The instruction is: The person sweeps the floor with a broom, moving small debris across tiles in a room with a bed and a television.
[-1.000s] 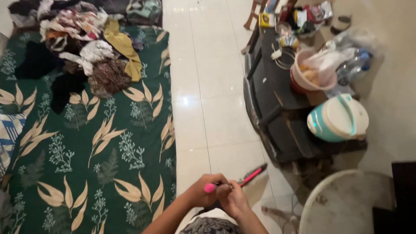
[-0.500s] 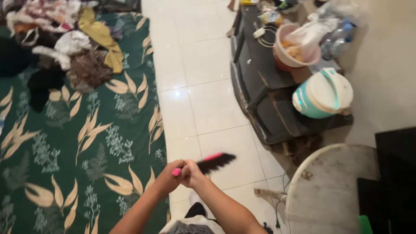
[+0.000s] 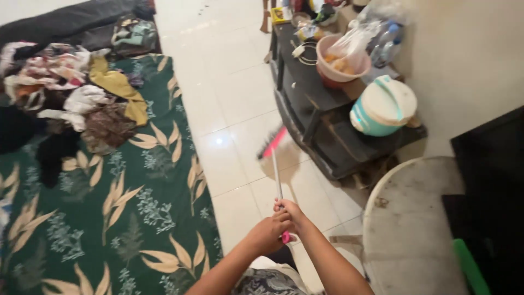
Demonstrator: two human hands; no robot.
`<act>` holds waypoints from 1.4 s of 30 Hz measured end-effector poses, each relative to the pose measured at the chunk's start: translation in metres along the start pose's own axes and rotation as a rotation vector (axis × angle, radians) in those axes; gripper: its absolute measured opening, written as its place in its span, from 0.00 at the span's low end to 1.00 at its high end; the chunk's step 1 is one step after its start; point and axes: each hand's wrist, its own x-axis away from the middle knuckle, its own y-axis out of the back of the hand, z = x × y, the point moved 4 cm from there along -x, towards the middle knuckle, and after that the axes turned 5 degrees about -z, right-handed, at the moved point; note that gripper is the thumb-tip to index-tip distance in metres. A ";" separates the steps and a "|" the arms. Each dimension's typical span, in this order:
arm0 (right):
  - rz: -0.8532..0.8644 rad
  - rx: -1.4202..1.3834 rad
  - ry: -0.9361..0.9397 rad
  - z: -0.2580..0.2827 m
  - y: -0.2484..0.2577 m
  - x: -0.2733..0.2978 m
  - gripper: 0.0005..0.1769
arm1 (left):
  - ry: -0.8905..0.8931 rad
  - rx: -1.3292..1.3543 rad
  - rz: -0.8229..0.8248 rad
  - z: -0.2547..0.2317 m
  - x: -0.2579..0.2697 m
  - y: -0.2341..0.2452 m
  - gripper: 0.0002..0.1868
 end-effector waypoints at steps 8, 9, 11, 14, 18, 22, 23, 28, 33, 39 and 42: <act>0.153 -0.128 -0.060 -0.013 -0.006 0.030 0.20 | 0.388 0.273 0.051 0.001 -0.023 0.058 0.11; 0.078 -0.131 -0.142 -0.017 -0.011 0.027 0.20 | 0.573 0.275 0.131 0.016 -0.026 0.049 0.10; -0.058 -0.114 -0.292 -0.009 -0.022 0.010 0.21 | 0.744 0.307 0.137 0.043 -0.032 0.045 0.10; -0.004 -0.116 -0.228 0.011 -0.037 -0.021 0.21 | 0.689 0.372 -0.101 0.069 -0.050 0.055 0.11; 0.205 -0.051 -0.258 0.052 -0.055 -0.069 0.16 | 0.733 0.239 -0.198 0.087 -0.078 0.086 0.11; 0.187 -0.011 -0.215 0.149 -0.089 -0.145 0.16 | 0.635 -0.228 -0.272 0.092 -0.139 0.122 0.18; 0.252 -0.099 -0.231 0.184 -0.099 -0.160 0.17 | 0.603 -0.183 -0.205 0.092 -0.148 0.127 0.18; 0.405 -0.003 -0.281 0.285 -0.117 -0.168 0.16 | 0.624 0.088 -0.194 0.083 -0.155 0.169 0.21; 0.269 0.519 -0.132 0.338 -0.091 -0.087 0.12 | 0.758 0.188 -0.336 0.092 -0.134 0.192 0.21; 0.532 0.165 -0.493 0.324 -0.036 -0.040 0.10 | 0.730 0.214 -0.318 0.113 -0.159 0.184 0.19; 0.438 -0.296 -0.738 0.311 -0.012 -0.036 0.11 | 0.693 0.132 -0.264 0.112 -0.189 0.191 0.20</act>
